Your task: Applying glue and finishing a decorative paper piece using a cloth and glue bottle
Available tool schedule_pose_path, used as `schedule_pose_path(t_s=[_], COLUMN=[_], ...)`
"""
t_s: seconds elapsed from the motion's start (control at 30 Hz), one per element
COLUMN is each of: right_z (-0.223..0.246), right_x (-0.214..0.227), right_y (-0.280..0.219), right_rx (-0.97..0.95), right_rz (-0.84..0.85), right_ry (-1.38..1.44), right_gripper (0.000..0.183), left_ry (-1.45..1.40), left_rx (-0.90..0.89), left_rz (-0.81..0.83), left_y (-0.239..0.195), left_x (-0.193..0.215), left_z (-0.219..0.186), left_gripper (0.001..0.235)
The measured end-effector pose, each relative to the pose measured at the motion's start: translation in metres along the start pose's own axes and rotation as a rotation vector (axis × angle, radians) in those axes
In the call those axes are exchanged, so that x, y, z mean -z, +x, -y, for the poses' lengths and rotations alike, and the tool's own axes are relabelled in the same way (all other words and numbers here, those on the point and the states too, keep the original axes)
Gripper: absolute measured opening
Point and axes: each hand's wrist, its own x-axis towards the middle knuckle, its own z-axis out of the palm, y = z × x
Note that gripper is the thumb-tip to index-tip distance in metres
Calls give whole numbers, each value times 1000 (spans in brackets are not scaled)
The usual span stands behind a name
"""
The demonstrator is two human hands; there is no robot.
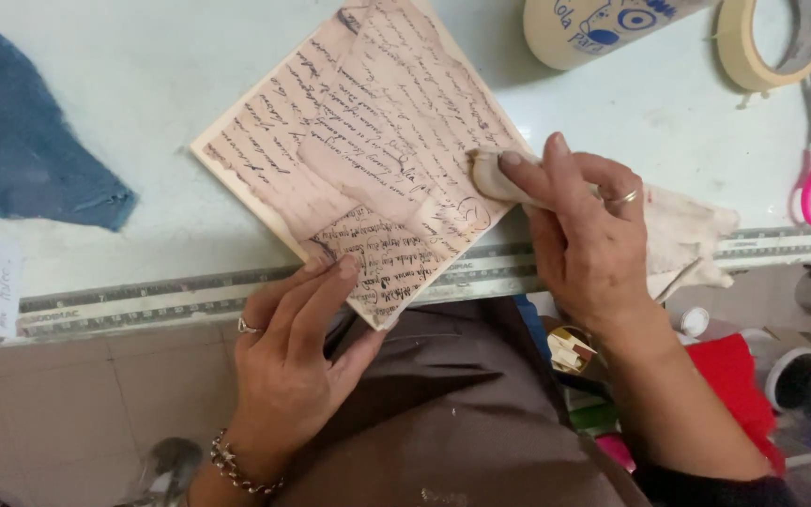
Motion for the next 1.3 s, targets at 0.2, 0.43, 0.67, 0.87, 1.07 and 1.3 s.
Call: schedule_pose_path(t_s=[0.2,0.43,0.67,0.87,1.07,1.3], right_z=[4,20,31,25,40,33], right_x=[-2,-3,-9,8,-8,-3], right_y=[0,4,-5,13,20,16], right_rx=[99,145,115,-83,132,254], right_rz=[25,22,129,-16,155,198], right_ry=[224,257,465,340,274,291], right_gripper=[51,37,51,62,43,41], left_ry=[-17,-37,-88,-54,-96,-96], left_rx=[-12,-23,-38,-34,-32,-2], left_rz=[2,5,4,18,23,56], left_y=[2,6,8,5,8,7], left_x=[2,7,12,12,15,16], left_z=[0,0,2,4,4,4], left_gripper=[65,60,62,66,72,78])
